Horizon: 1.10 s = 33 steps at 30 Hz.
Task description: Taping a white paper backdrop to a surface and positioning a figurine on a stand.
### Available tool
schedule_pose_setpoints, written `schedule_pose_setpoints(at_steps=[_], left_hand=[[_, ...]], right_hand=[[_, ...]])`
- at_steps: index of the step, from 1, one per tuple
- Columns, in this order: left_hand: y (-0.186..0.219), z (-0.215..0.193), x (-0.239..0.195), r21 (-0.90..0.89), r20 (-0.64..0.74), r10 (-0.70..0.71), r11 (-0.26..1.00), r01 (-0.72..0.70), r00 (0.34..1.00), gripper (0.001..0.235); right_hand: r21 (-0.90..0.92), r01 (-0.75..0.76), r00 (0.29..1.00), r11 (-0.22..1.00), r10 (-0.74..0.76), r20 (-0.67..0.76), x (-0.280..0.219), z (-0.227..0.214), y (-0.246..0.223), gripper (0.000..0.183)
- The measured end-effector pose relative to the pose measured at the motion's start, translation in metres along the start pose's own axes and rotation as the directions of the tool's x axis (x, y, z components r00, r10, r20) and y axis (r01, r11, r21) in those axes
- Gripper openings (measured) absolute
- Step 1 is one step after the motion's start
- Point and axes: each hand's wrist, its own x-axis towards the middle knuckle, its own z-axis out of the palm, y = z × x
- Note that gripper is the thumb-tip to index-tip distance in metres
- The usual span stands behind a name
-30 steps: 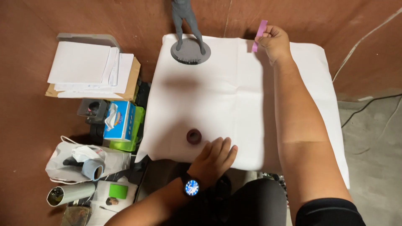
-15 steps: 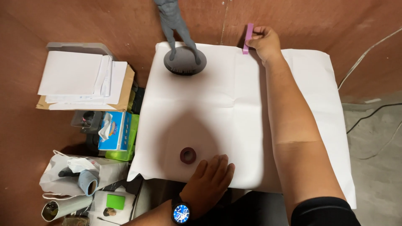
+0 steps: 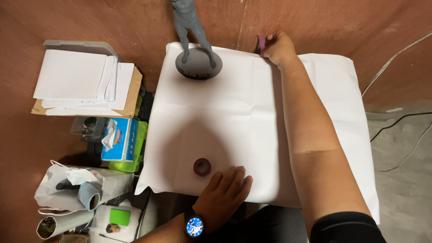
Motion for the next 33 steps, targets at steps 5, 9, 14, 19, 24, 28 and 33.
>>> schedule_pose_setpoints(at_steps=[5,9,14,19,24,28,33], left_hand=[[-0.001,0.003,-0.002,-0.013,0.005,0.002,1.0,-0.001,1.0,0.041],[-0.001,0.003,-0.001,-0.046,-0.025,-0.016,0.999,0.015,1.0,0.039],[-0.004,0.0,0.002,-0.099,-0.087,-0.039,0.995,0.031,0.995,0.034],[-0.004,0.007,-0.003,-0.103,-0.045,-0.024,0.995,0.019,0.999,0.04],[-0.007,-0.004,0.0,-0.21,-0.08,-0.034,0.978,0.017,0.996,0.04],[-0.01,-0.007,0.003,-0.177,-0.103,-0.029,0.984,0.01,0.994,0.039],[-0.007,-0.012,0.011,-0.122,-0.144,-0.043,0.992,0.026,0.989,0.035]], right_hand=[[-0.266,0.004,0.999,0.964,0.006,0.037,-0.008,-0.008,-0.01,0.039],[-0.473,-0.035,0.997,0.88,0.066,0.047,-0.03,-0.017,-0.031,0.032],[-0.493,0.131,0.986,0.86,-0.165,-0.026,-0.053,-0.023,-0.039,0.034],[-0.539,0.722,0.629,0.435,-0.736,0.25,-0.018,-0.03,-0.003,0.025],[-0.61,0.618,0.777,0.495,-0.27,0.568,-0.059,-0.008,-0.014,0.064],[-0.697,0.6,0.795,0.392,-0.201,0.572,-0.071,0.002,-0.006,0.084],[-0.672,0.6,0.798,0.434,-0.26,0.544,-0.062,0.003,-0.004,0.076]])
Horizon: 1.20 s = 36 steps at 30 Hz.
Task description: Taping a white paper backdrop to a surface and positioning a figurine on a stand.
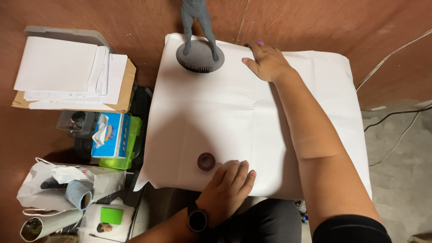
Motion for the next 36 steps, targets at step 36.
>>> schedule_pose_setpoints(at_steps=[36], left_hand=[[-0.002,-0.014,0.004,-0.143,-0.095,-0.073,0.988,0.059,0.993,0.036]], right_hand=[[0.112,-0.667,0.701,0.737,0.568,0.431,0.016,-0.084,-0.08,0.099]])
